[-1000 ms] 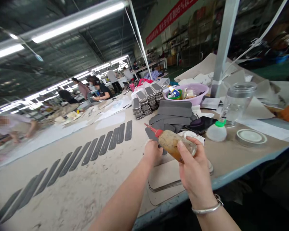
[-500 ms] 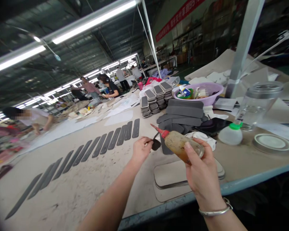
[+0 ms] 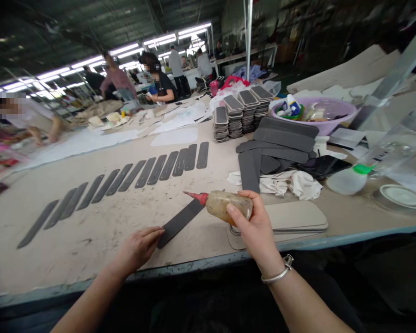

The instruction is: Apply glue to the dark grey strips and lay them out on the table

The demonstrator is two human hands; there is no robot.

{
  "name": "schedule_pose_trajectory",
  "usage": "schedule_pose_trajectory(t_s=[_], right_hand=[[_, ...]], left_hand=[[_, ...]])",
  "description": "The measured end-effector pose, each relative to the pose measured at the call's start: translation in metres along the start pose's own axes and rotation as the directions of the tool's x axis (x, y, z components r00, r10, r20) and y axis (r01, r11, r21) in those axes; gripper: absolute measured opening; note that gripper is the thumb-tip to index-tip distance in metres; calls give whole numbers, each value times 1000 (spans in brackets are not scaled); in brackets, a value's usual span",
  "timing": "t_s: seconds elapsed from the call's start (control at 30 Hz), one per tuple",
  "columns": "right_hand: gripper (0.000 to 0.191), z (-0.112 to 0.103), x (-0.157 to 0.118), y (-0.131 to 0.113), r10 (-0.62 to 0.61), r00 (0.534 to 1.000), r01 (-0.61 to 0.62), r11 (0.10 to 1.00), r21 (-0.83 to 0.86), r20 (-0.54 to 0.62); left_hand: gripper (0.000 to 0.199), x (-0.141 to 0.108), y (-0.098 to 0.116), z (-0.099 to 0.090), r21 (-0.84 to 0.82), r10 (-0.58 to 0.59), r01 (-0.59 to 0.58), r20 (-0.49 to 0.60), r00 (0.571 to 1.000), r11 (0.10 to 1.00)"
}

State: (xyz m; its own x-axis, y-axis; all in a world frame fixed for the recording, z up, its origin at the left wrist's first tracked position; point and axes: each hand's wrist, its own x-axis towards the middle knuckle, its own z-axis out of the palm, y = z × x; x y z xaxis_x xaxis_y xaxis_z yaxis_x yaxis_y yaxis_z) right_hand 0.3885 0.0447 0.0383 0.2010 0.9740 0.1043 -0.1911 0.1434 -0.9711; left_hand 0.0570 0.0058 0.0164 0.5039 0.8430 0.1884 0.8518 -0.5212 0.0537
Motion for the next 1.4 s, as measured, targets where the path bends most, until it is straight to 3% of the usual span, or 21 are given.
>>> schedule_pose_trajectory(t_s=[0.1, 0.2, 0.27, 0.33, 0.47, 0.83, 1.2, 1.4], right_hand=[[40, 13, -12, 11, -97, 989, 125, 951, -283, 110], [33, 29, -24, 16, -269, 909, 391, 813, -432, 318], [30, 41, -32, 20, -336, 821, 537, 728, -427, 461], [29, 52, -38, 23, -337, 762, 596, 700, -394, 554], [29, 68, -47, 30, -290, 722, 592, 729, -345, 628], [31, 79, -51, 43, -236, 727, 566, 738, -368, 645], [26, 46, -11, 39, -309, 860, 507, 615, -604, 406], [26, 30, 12, 41, -383, 873, 480, 567, -669, 301]], left_hand=[[25, -15, 15, 0, -14, -143, 142, -75, 987, 990], [24, -25, 23, -4, -34, -199, 197, -69, 978, 980], [24, -30, 21, -5, -51, -206, 204, -30, 978, 978], [24, -33, 17, -4, -67, -205, 205, 10, 979, 976], [25, -37, 11, 1, -82, -195, 197, 38, 980, 977], [26, -36, 7, 6, -118, -201, 206, 53, 978, 971], [25, -38, 2, 15, -46, -171, 168, -72, 983, 985], [24, -37, 0, 18, -43, -153, 149, -101, 983, 988]])
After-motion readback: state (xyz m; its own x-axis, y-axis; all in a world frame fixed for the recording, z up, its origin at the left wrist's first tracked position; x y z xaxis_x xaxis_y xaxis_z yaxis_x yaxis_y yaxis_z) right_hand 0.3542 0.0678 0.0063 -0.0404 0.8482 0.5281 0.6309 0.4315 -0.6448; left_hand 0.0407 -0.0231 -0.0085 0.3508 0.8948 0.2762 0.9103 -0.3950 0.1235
